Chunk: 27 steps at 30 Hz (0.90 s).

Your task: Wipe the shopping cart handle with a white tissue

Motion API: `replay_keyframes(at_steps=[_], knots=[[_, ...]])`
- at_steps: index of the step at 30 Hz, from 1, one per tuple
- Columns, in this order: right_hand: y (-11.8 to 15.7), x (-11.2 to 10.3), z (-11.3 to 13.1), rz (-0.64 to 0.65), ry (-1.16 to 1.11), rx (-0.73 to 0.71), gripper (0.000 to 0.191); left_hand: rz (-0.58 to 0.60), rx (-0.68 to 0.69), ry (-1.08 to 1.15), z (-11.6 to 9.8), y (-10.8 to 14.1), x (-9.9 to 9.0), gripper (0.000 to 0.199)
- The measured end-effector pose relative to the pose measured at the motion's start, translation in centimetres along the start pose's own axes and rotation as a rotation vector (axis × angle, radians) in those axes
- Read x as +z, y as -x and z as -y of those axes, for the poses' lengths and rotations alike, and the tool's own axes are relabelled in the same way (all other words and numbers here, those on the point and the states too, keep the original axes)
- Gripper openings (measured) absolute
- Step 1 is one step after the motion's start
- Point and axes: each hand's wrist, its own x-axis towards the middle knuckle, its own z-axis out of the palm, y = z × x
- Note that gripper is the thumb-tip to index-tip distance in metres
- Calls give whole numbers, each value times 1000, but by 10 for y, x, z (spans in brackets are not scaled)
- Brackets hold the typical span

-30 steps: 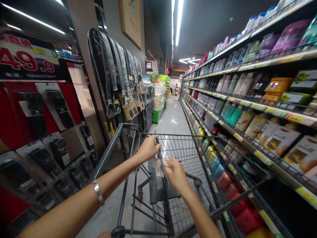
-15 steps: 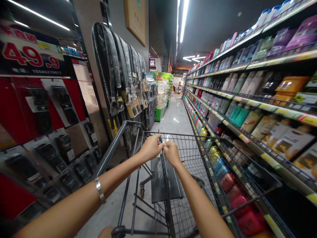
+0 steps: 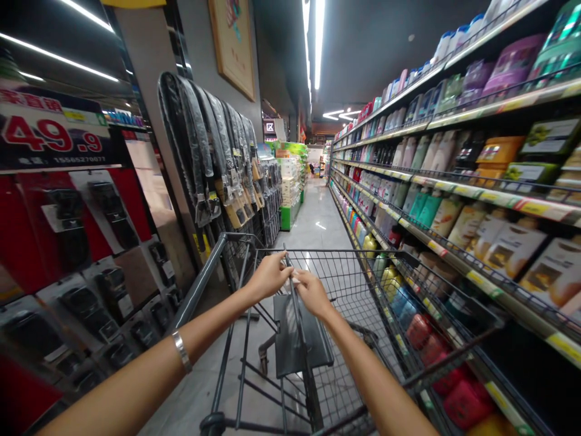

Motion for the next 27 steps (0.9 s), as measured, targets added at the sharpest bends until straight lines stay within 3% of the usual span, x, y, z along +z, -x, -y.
replay_keyframes(at_steps=[7, 16, 23, 27], knots=[[32, -9, 18, 64, 14, 4, 45, 2, 27, 24, 2, 1, -2, 21], [71, -8, 47, 25, 2, 69, 32, 38, 16, 8, 4, 2, -9, 14], [119, 10, 46, 174, 319, 372, 23, 54, -18, -32, 2, 2, -16, 11], [123, 15, 40, 276, 370, 556, 22, 60, -37, -57, -1, 7, -21, 13]])
